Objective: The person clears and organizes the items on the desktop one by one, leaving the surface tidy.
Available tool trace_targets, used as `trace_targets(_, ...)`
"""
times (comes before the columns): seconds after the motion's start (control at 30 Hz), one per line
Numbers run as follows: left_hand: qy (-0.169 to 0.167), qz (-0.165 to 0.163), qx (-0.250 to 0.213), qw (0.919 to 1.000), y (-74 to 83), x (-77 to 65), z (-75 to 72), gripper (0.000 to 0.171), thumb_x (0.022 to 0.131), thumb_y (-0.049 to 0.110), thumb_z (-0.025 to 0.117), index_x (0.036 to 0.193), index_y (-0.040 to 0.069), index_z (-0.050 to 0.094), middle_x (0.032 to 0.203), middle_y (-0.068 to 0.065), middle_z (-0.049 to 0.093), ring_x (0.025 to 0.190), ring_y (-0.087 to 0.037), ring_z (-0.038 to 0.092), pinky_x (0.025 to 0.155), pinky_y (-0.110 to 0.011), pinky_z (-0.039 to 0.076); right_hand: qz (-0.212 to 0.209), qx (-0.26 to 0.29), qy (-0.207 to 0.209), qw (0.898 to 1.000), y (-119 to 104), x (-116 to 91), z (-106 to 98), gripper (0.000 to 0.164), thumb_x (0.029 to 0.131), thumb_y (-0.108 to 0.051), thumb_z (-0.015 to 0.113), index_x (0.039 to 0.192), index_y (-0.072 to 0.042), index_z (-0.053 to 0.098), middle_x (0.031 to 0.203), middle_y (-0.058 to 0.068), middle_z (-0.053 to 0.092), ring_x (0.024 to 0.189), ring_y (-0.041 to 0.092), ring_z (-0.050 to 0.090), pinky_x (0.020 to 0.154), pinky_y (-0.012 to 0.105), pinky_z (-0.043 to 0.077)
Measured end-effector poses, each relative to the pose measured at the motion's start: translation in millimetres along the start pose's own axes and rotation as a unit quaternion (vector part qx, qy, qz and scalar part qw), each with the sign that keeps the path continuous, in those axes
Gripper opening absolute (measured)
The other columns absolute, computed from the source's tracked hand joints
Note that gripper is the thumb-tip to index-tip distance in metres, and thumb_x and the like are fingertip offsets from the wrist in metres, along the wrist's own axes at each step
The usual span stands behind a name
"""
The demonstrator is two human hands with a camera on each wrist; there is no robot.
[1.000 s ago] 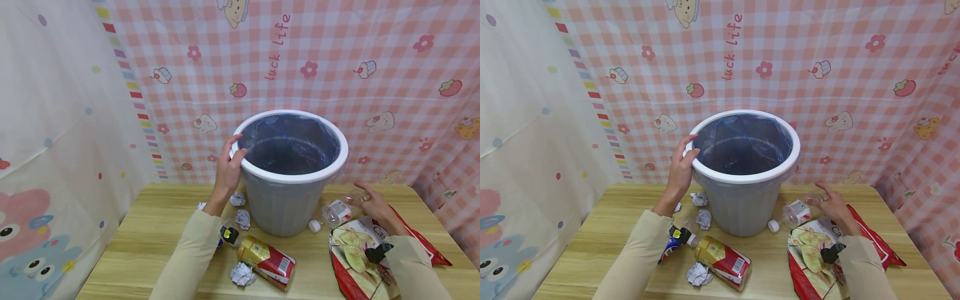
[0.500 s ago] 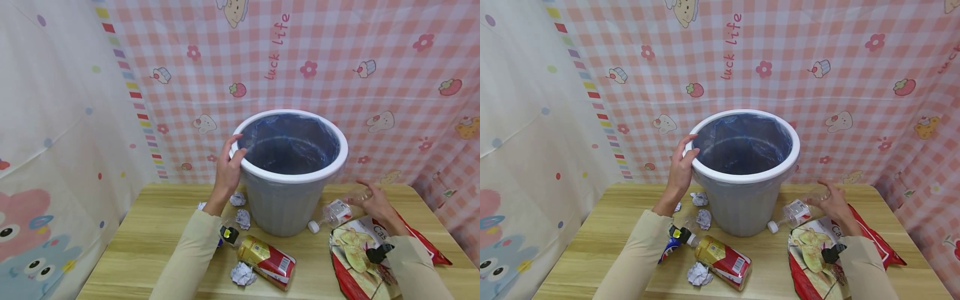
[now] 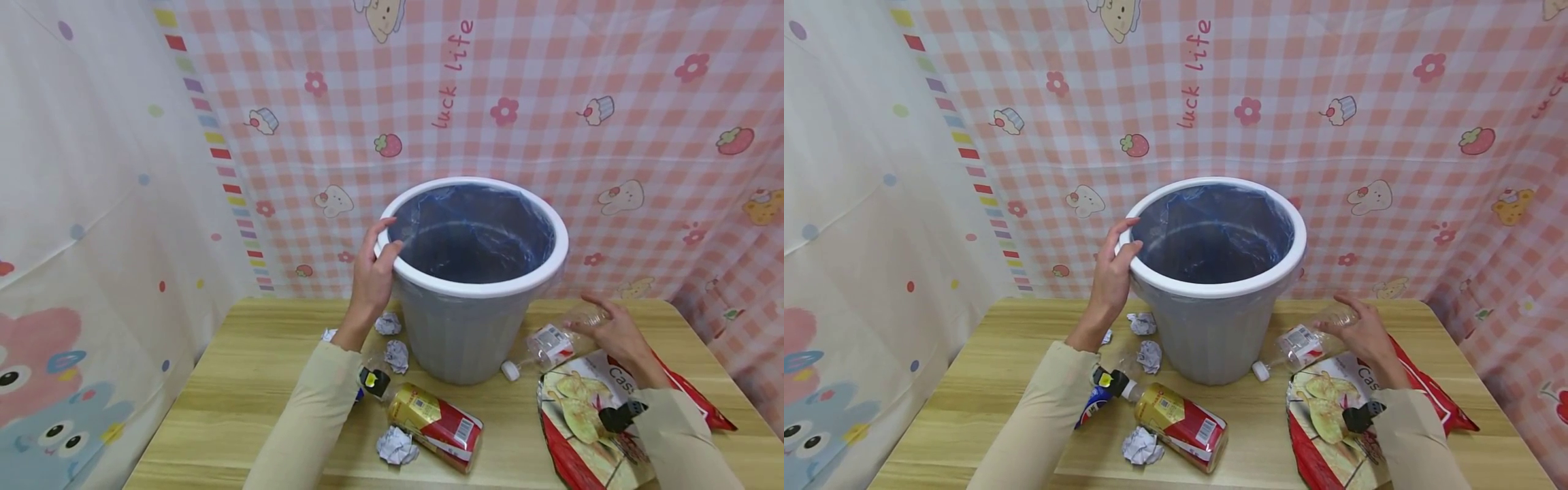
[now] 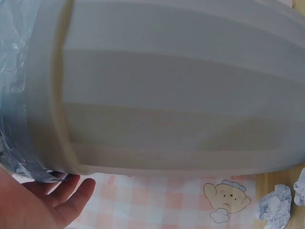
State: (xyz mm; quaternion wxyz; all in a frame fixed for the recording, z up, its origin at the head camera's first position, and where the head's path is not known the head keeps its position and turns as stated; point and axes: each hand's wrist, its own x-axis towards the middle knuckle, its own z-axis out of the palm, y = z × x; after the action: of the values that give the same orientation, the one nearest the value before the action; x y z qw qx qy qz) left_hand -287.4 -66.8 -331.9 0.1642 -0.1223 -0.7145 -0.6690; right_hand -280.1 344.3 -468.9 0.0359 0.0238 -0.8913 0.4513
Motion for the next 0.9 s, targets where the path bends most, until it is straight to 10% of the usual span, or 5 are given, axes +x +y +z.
trace_targets(0.47,0.005,-0.001,0.021,0.9998,-2.0,-0.1,0.7,0.044,0.096,0.025,0.051,0.139,0.016,0.052,0.150,-0.004,0.044,0.128,-0.022,0.050,0.108,-0.040,0.042,0.025,-0.015,-0.011,1.000,0.9,-4.1,-3.8,0.091,0.087,-0.043,0.075,0.152,0.001,0.029,0.156,0.034,0.018,0.136,0.057,0.022,0.099,0.076,0.025)
trace_targets(0.73,0.006,-0.001,0.025,0.9997,-1.7,-0.7,0.1,0.043,0.096,0.026,0.051,0.138,0.018,0.052,0.149,-0.004,0.045,0.128,-0.022,0.050,0.108,-0.040,0.041,0.038,-0.052,-0.009,0.998,-2.6,-7.6,-6.2,0.088,0.087,-0.048,0.072,0.152,-0.004,0.033,0.125,0.030,0.049,0.086,0.027,0.054,0.070,0.035,0.046)
trace_targets(0.9,0.005,0.001,0.023,0.9997,-1.5,-0.8,0.3,0.044,0.096,0.025,0.051,0.139,0.017,0.052,0.149,-0.005,0.045,0.127,-0.023,0.051,0.107,-0.041,0.042,0.041,-0.057,-0.008,0.998,-3.1,-8.4,-7.8,0.085,0.087,-0.049,0.072,0.150,-0.006,0.036,0.104,0.023,0.057,0.080,0.022,0.054,0.066,0.030,0.046)
